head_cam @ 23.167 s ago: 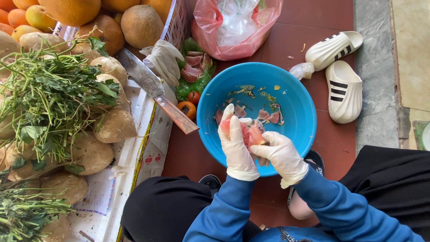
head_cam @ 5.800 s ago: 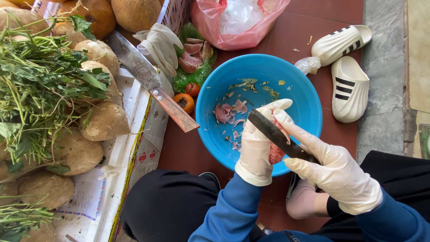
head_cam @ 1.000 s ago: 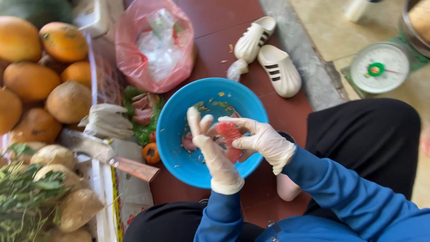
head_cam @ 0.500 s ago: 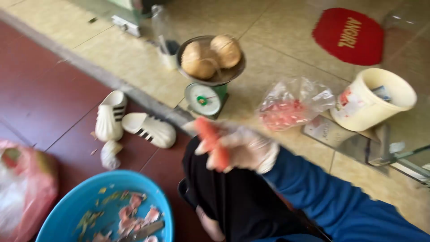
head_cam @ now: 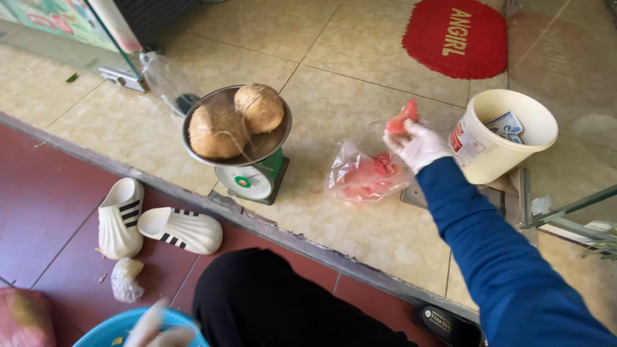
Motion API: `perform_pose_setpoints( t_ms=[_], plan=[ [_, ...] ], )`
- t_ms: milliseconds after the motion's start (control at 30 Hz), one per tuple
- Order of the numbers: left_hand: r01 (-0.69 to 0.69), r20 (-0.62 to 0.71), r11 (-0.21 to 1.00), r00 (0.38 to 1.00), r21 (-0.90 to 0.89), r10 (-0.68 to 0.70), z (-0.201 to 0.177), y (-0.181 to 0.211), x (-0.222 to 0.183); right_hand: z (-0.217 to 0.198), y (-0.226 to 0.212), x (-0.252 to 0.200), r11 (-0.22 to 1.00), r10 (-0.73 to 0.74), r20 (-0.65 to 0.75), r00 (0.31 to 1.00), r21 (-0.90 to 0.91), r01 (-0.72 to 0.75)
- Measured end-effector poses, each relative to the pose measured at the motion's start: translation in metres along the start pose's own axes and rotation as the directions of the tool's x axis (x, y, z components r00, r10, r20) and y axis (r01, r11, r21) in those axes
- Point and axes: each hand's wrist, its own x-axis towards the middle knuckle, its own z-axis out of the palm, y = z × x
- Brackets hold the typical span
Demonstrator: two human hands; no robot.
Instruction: Peeling and cleaning fruit segments with a knife and placing them into a bowl
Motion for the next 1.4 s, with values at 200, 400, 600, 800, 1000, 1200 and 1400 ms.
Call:
perform_pose_setpoints(
  t_ms=[200,400,600,800,1000,1200,1400],
  plan=[
    [-0.687,0.582,0.159,0.697,0.709,0.418,0.415,0.135,-0.025,-0.018,0.040,-0.002,0.995,0.055,-0.078,0.995,-0.077,-0.061],
    [-0.505,0.629,-0.378,0.662,0.776,0.408,0.474,0.031,0.165,-0.045,0.080,-0.046,0.981,0.155,-0.122,0.980,-0.098,-0.167],
    [-0.406,0.673,-0.568,0.617,0.716,0.407,0.443,-0.001,0.188,-0.051,0.084,-0.041,0.990,0.070,-0.162,0.984,-0.107,-0.088],
    [-0.384,0.548,-0.418,0.348,0.823,0.761,0.439,-0.015,0.171,-0.020,0.080,-0.029,0.943,-0.128,-0.177,0.976,-0.326,0.064],
    [-0.413,0.395,-0.214,0.426,0.885,0.814,0.428,-0.031,0.161,-0.027,0.109,-0.017,0.531,-0.166,-0.105,0.981,-0.847,-0.001],
    [-0.434,0.459,-0.267,0.433,0.860,0.776,0.421,-0.026,0.141,-0.040,0.140,-0.007,-0.141,-0.060,-0.042,0.997,-0.989,-0.050],
    [-0.461,0.515,-0.304,0.451,0.834,0.729,0.419,-0.030,0.142,-0.010,0.140,-0.007,-0.406,0.122,-0.045,0.992,-0.914,0.008]
  ],
)
